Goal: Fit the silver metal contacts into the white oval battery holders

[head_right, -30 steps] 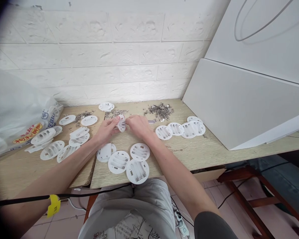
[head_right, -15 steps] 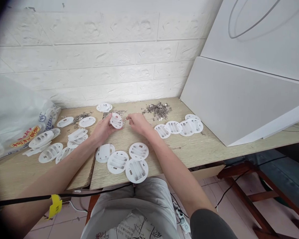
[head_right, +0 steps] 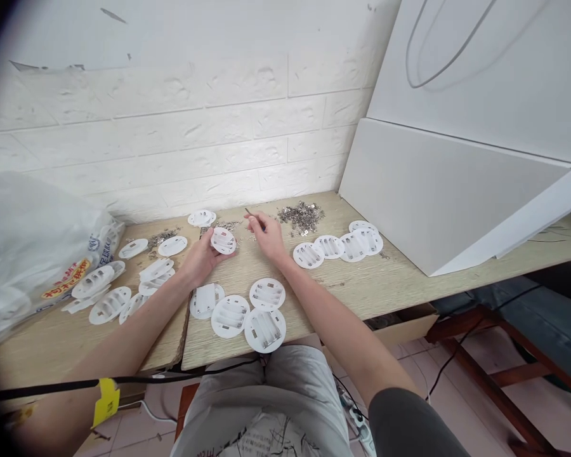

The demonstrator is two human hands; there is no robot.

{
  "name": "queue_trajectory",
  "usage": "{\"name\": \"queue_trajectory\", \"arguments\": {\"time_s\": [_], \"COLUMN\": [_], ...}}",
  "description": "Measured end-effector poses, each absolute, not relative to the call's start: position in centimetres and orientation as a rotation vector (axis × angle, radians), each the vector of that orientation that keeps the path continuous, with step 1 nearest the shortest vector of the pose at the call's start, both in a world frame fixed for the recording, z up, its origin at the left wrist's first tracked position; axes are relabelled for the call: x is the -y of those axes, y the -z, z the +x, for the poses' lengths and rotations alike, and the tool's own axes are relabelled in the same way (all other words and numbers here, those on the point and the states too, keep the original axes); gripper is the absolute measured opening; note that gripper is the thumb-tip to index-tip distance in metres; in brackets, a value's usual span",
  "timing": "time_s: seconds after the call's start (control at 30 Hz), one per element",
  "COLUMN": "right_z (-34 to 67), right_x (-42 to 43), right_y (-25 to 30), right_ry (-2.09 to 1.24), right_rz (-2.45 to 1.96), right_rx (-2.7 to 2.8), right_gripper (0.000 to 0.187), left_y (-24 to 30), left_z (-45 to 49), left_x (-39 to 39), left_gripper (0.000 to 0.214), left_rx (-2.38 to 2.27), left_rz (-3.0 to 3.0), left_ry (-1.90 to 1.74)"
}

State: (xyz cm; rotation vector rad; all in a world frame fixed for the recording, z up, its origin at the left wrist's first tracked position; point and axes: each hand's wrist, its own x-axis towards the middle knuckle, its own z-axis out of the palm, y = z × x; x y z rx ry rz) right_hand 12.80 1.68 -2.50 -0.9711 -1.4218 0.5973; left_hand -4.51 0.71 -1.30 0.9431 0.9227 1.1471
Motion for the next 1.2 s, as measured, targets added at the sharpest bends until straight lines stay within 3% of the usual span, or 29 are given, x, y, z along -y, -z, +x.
{"name": "queue_trajectory", "arguments": {"time_s": [0.27, 0.53, 0.7, 0.87, 1.2], "right_z": [13.3, 12.4, 13.4, 15.2, 16.0], "right_x": [-2.9, -0.3, -0.6, -0.6, -0.6], "right_y": [3.5, 1.2, 2.7, 3.4, 2.5], "right_ry": [-0.746, -0.650, -0.917, -1.154, -0.832], "right_rz": [-0.908, -0.898, -0.953, -0.880, -1.138], "right_rx": [1.343, 1.367, 1.518, 1.586, 1.800], "right_gripper": [0.018, 0.045, 0.040, 0.054, 0.041], "left_y": [1.2, 1.1, 1.0, 1.2, 0.9], "left_z": [-4.5, -4.6, -4.6, -4.6, -4.9], "left_x": [-0.7, -0.6, -0.6, -0.8, -1.3], "left_gripper": [0.029, 0.031, 0.030, 0.029, 0.032], "left_rx": [-0.932, -0.897, -0.893, -0.870, -0.839], "left_rz": [0.936, 0.922, 0.884, 0.839, 0.780], "left_ry": [-1.129, -1.118, -1.122, -1.138, -1.155]}}
